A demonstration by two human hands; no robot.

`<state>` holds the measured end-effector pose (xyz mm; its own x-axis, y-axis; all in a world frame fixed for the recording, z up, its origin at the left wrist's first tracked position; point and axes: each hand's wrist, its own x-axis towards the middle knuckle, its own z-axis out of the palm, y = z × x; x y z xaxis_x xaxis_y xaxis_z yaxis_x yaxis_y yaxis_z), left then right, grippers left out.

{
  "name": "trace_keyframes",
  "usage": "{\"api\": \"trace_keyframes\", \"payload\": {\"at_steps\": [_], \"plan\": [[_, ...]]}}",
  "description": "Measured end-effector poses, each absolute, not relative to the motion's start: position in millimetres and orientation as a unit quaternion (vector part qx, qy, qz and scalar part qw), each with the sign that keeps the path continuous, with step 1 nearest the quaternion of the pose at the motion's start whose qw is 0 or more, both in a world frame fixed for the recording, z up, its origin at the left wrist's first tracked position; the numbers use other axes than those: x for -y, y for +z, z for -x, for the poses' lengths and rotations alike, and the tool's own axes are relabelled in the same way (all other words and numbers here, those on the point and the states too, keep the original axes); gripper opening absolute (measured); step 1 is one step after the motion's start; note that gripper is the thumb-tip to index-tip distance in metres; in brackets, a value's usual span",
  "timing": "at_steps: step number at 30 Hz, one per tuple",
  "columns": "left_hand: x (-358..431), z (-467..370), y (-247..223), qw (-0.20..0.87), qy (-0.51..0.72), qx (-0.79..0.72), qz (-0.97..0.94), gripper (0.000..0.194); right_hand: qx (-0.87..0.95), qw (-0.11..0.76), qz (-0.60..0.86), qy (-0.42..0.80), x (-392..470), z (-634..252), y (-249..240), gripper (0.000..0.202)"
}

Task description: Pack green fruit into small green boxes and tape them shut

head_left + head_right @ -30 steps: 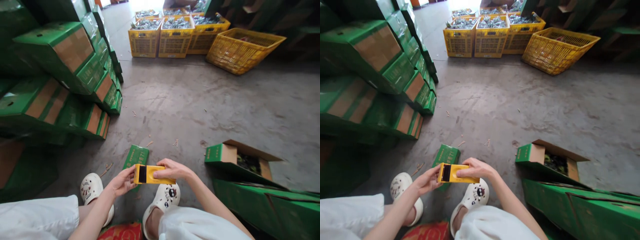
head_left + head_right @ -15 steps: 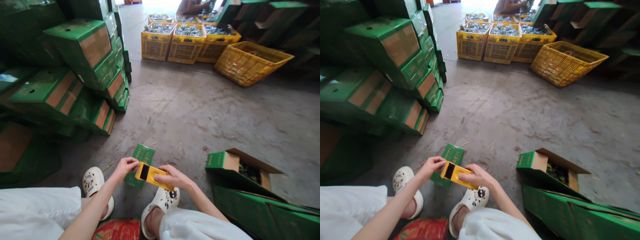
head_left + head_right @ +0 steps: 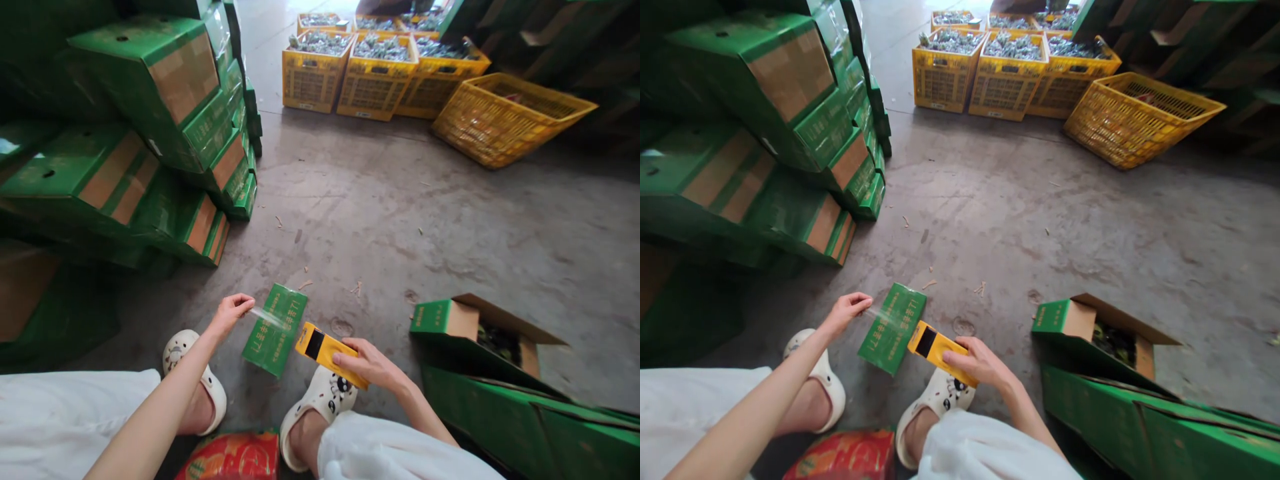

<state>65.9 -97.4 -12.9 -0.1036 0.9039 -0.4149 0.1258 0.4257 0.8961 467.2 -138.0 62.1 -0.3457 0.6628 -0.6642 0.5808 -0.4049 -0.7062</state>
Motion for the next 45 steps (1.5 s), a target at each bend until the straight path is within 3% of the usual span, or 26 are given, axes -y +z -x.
{"api": "trace_keyframes", "payload": {"at_steps": [18, 28, 33, 36, 41, 42, 45], "plan": [[91.3, -53.6, -16.5, 0.464, 0.324, -0.68, -0.467, 0.044, 0.573, 0.0, 0.576, 0.583, 145.2, -485.8, 43.2, 0.051], [102.2, -89.3, -60.4, 0.49, 0.307, -0.7, -0.419, 0.052, 0.597, -0.036, 0.598, 0.534, 137.2, -478.4, 16.9, 0.053], [104.7, -111.5, -70.3, 0.466, 0.294, -0.726, -0.411, 0.045, 0.586, -0.045, 0.612, 0.529, 130.6, -461.2, 5.9, 0.054], [105.4, -109.8, -61.1, 0.381, 0.257, -0.781, -0.424, 0.06, 0.583, -0.043, 0.612, 0.533, 127.7, -450.6, 6.1, 0.049], [147.4, -132.7, -33.2, 0.271, 0.24, -0.738, -0.57, 0.058, 0.603, -0.05, 0.594, 0.53, 119.8, -440.2, 12.8, 0.047], [160.0, -143.7, -28.3, 0.27, 0.208, -0.729, -0.594, 0.066, 0.607, -0.053, 0.593, 0.526, 117.7, -438.7, 14.6, 0.047], [187.7, -176.8, -16.8, 0.257, 0.078, -0.726, -0.633, 0.114, 0.617, -0.059, 0.593, 0.514, 111.7, -434.1, 21.0, 0.047]]}}
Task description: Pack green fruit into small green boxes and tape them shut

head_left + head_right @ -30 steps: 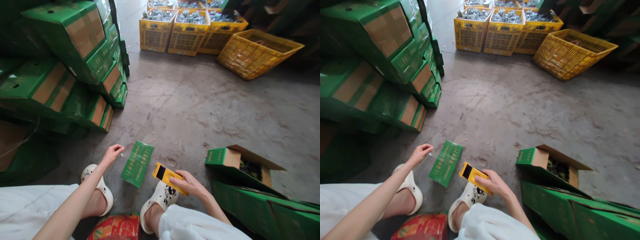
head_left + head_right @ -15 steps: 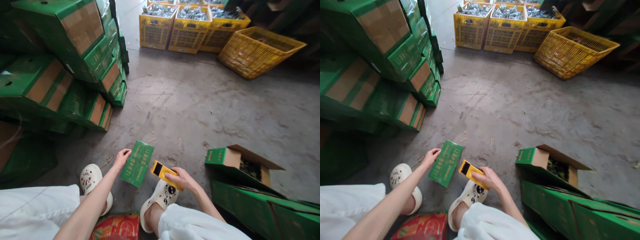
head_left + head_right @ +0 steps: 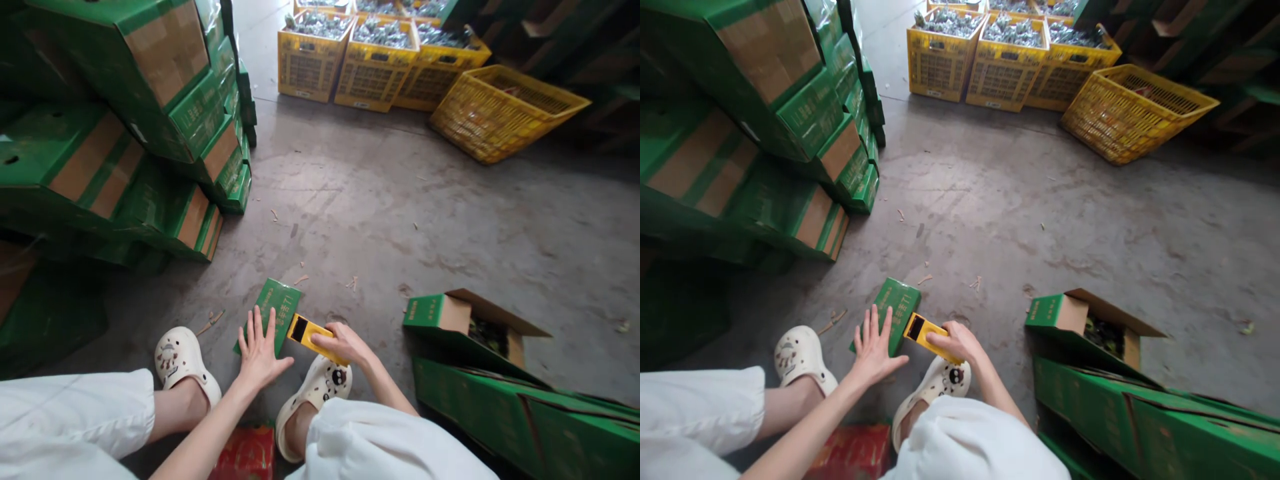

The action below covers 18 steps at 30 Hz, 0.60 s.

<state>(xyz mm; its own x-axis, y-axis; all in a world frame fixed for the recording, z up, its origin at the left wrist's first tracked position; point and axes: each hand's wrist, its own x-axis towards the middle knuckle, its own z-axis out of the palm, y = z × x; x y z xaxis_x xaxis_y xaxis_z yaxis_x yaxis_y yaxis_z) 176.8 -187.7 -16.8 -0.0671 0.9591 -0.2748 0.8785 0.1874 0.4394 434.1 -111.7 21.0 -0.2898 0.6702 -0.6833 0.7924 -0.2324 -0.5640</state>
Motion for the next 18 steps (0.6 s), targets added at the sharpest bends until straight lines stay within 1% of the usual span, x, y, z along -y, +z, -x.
{"api": "trace_keyframes", "payload": {"at_steps": [1, 2, 6, 12, 15, 18], "plan": [[191.2, -184.1, -14.0, 0.25, 0.046, -0.732, -0.632, 0.122, -0.618, 0.064, -0.594, -0.512, 110.0, -432.2, 23.5, 0.046], [191.5, -188.1, -11.5, 0.242, 0.025, -0.74, -0.627, 0.125, -0.618, 0.07, -0.594, -0.51, 108.3, -429.8, 26.1, 0.045], [174.4, -168.5, -6.0, 0.253, 0.007, -0.772, -0.583, 0.122, -0.618, 0.075, -0.588, -0.516, 102.9, -413.5, 36.8, 0.047], [147.0, -98.6, -5.6, 0.344, 0.023, -0.759, -0.553, 0.122, -0.624, 0.029, -0.553, -0.551, 99.6, -388.5, 51.5, 0.049], [143.5, -90.2, -6.2, 0.357, 0.016, -0.758, -0.546, 0.122, -0.628, 0.004, -0.532, -0.568, 105.9, -401.7, 54.9, 0.052], [145.3, -98.7, -6.5, 0.34, 0.014, -0.764, -0.548, 0.123, -0.624, 0.015, -0.534, -0.57, 119.7, -431.3, 53.1, 0.053]]}}
